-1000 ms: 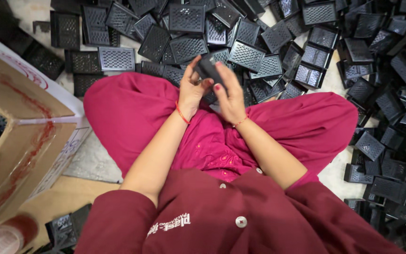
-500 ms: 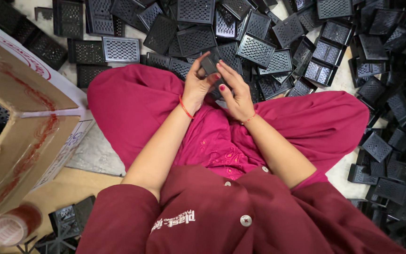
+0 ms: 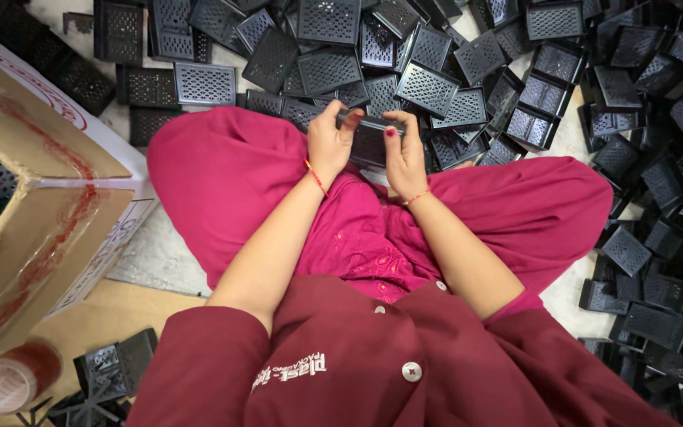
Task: The person sits on the floor and repeatedly picks up small black plastic trays, snaps them together into pairs, and places the assembled units back on the floor. The process is continuous and repetitive throughout the clip.
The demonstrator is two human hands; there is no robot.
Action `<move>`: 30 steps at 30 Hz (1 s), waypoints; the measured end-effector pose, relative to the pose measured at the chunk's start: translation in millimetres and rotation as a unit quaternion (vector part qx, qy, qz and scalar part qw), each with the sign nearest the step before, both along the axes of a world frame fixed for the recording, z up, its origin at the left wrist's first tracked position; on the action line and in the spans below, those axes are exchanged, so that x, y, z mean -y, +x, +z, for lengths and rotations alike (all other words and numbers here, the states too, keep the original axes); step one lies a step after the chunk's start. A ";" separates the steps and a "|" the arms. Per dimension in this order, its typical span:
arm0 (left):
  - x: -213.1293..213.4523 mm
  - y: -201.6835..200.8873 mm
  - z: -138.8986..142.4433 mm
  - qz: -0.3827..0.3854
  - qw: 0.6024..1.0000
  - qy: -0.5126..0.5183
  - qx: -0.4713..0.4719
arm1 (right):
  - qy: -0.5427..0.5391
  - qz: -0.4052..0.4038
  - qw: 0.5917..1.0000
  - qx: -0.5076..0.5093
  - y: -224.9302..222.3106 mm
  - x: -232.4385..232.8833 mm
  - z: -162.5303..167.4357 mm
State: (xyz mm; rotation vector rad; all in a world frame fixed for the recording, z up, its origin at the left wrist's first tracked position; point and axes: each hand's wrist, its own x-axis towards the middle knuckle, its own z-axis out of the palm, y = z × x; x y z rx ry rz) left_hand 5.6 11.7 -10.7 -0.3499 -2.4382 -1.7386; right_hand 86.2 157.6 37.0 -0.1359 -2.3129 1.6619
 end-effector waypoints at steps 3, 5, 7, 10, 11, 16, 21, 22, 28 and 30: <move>-4.3 4.3 -3.7 -0.008 0.998 -0.013 0.058 | 0.046 -0.080 0.996 0.020 -4.7 -0.6 -1.3; -6.2 8.6 -6.7 -0.037 0.998 -0.014 0.057 | 0.059 -0.118 0.991 0.010 -11.3 -3.2 -5.3; -6.6 12.9 -4.7 -0.070 0.996 0.004 0.052 | 0.065 -0.145 0.987 -0.035 -18.7 -9.2 -10.4; -4.6 21.5 4.3 -0.112 0.992 0.040 0.044 | 0.093 -0.168 0.981 0.017 -26.1 -15.3 -15.4; -3.2 24.8 10.6 -0.116 0.991 0.039 0.046 | 0.089 -0.161 0.983 0.027 -27.1 -16.2 -15.8; 25.0 37.6 55.5 -0.105 0.993 0.013 0.049 | 0.033 -0.027 0.997 -0.061 -20.6 -11.0 -17.5; 188.4 39.2 121.8 0.184 0.972 -0.063 -0.132 | -0.115 0.031 0.990 0.080 -14.2 -2.8 -7.7; 241.1 34.7 137.8 0.249 0.949 -0.076 -0.175 | -0.121 0.016 0.990 0.075 -18.4 -3.4 -5.9; 417.7 66.0 163.0 0.427 0.790 -0.439 -0.027 | 0.043 -0.025 0.996 -0.068 -76.6 -25.0 9.7; 411.7 81.1 162.6 0.428 0.780 -0.450 -0.081 | 0.108 -0.041 0.993 -0.019 -104.2 -33.5 17.9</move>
